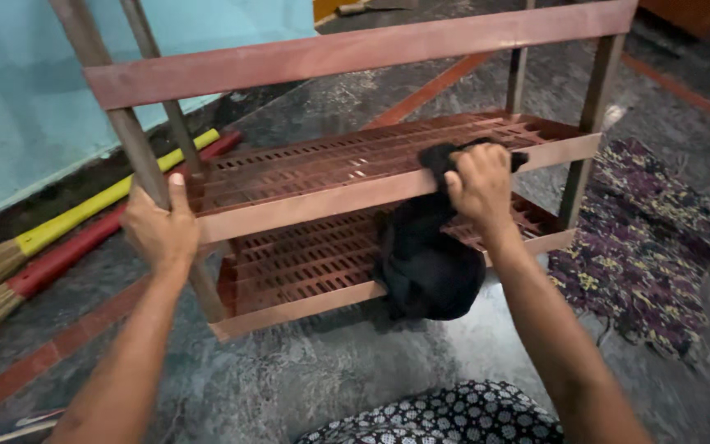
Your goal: The person wipes a three-tier plastic shoe rack with a black cloth, then places several pairs of shoes and sandals onto the shelves.
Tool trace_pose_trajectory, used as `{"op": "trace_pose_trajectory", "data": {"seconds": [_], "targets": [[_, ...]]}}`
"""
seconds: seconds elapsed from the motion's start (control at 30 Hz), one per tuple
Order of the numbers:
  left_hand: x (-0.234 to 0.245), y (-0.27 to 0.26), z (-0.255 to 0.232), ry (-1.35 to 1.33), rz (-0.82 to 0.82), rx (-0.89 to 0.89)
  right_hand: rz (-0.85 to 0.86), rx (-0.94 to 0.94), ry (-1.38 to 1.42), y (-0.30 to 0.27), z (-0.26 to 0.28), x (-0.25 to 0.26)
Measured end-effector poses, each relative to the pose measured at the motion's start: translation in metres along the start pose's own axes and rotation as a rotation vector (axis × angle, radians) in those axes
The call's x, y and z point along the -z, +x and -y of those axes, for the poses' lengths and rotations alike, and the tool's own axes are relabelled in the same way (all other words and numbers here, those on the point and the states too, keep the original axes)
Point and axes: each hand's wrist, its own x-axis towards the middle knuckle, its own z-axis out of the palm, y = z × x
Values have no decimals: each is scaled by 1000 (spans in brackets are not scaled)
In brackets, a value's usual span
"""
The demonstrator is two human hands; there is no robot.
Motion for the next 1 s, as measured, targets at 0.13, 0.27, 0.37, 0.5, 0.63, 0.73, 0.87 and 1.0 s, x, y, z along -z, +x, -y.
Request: {"op": "trace_pose_trajectory", "data": {"seconds": [0.13, 0.27, 0.37, 0.5, 0.63, 0.73, 0.87, 1.0], "targets": [[0, -2, 1, 17, 13, 9, -117, -166, -76, -24, -54, 2], [0, -1, -1, 10, -3, 14, -101, -412, -53, -37, -84, 24], [0, -2, -3, -9, -1, 21, -153, -524, -19, -36, -81, 16], [-1, -2, -3, -32, -8, 4, -282, -606, 25, -29, -49, -11], [-4, 4, -2, -2, -1, 28, -300, -592, 102, -22, 14, -33], [-6, 7, -3, 1, 6, 57, -276, -531, 140, -10, 64, -51], [-6, 7, -5, -18, 16, 102, -256, -501, 197, 1, 125, -75], [-9, 9, -3, -47, -8, 56, -196, -413, 227, 7, 169, -85]]}}
